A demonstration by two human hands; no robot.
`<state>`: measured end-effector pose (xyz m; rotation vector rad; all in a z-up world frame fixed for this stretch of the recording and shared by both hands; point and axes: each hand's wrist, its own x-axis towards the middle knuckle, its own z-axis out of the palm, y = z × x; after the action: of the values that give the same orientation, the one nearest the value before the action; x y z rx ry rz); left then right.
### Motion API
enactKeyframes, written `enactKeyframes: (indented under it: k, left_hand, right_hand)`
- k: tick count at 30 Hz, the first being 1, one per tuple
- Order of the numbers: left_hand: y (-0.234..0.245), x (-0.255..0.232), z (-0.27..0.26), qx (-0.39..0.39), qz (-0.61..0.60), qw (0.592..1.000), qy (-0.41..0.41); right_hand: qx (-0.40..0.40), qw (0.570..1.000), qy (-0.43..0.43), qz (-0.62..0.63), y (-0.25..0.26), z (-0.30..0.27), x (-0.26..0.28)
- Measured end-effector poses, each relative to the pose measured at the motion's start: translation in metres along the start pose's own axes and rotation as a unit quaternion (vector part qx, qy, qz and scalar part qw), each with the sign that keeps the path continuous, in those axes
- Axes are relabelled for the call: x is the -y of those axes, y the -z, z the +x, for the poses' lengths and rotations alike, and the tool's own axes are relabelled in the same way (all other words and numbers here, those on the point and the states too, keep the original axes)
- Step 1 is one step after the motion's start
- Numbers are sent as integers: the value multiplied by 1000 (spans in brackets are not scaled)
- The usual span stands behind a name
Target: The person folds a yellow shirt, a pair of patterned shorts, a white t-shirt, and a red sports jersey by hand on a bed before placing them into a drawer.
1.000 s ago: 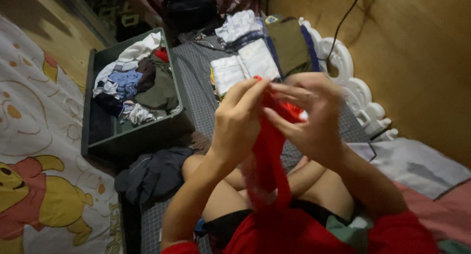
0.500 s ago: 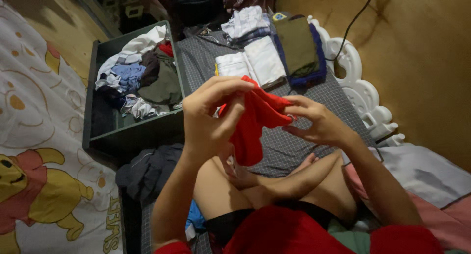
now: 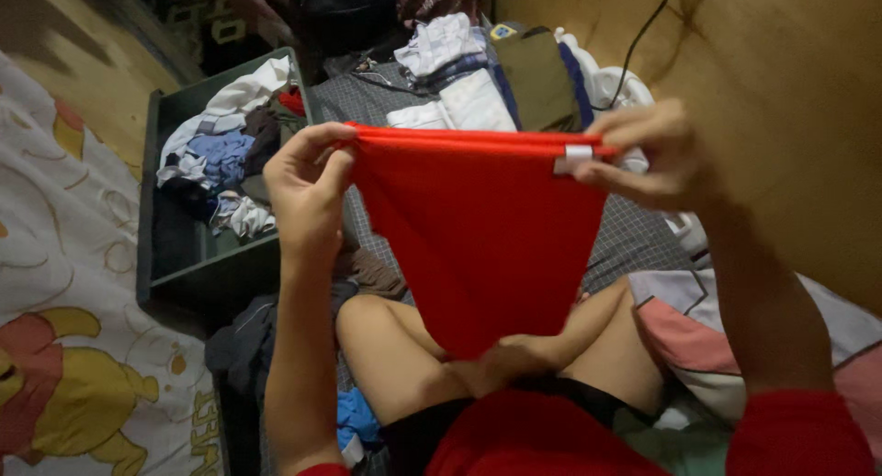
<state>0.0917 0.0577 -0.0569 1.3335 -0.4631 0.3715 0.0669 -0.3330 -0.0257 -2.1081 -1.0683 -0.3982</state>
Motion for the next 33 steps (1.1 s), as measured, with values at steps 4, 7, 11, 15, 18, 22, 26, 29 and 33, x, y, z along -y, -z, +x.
enactKeyframes:
  k: [4,7,11,15,18,22,26,29,33]
  left_hand:
    - [2,53,27,10,-40,997,65]
    - [-4,99,51,14,84,995,54]
    - [-10,134,66,33,60,997,20]
    - [-10,148,33,57,23,998,-13]
    - [0,165,-30,72,90,993,-27]
    - [14,228,-130,76,23,991,105]
    - [20,306,-206,60,93,967,228]
    - [18,337,-225,58,130,969,204]
    - [6,369,-193,-14,123,971,204]
  right_hand:
    - [-59,993,-24,-96,-3,15,-22]
    - [-51,974,-156,-154,-14,30,-64]
    - [-132,978,-153,-43,-26,25,-106]
    - [-139,971,-190,29,-40,-5,-127]
    - [-93,988,-112,42,-58,-47,-143]
    - [41,971,-233,18,-114,-120,-176]
    - [150,930,-310,129,-178,-168,-209]
    - [192,840,-456,223,-202,-188,-227]
    - [97,808,-504,289,-219,-211,-286]
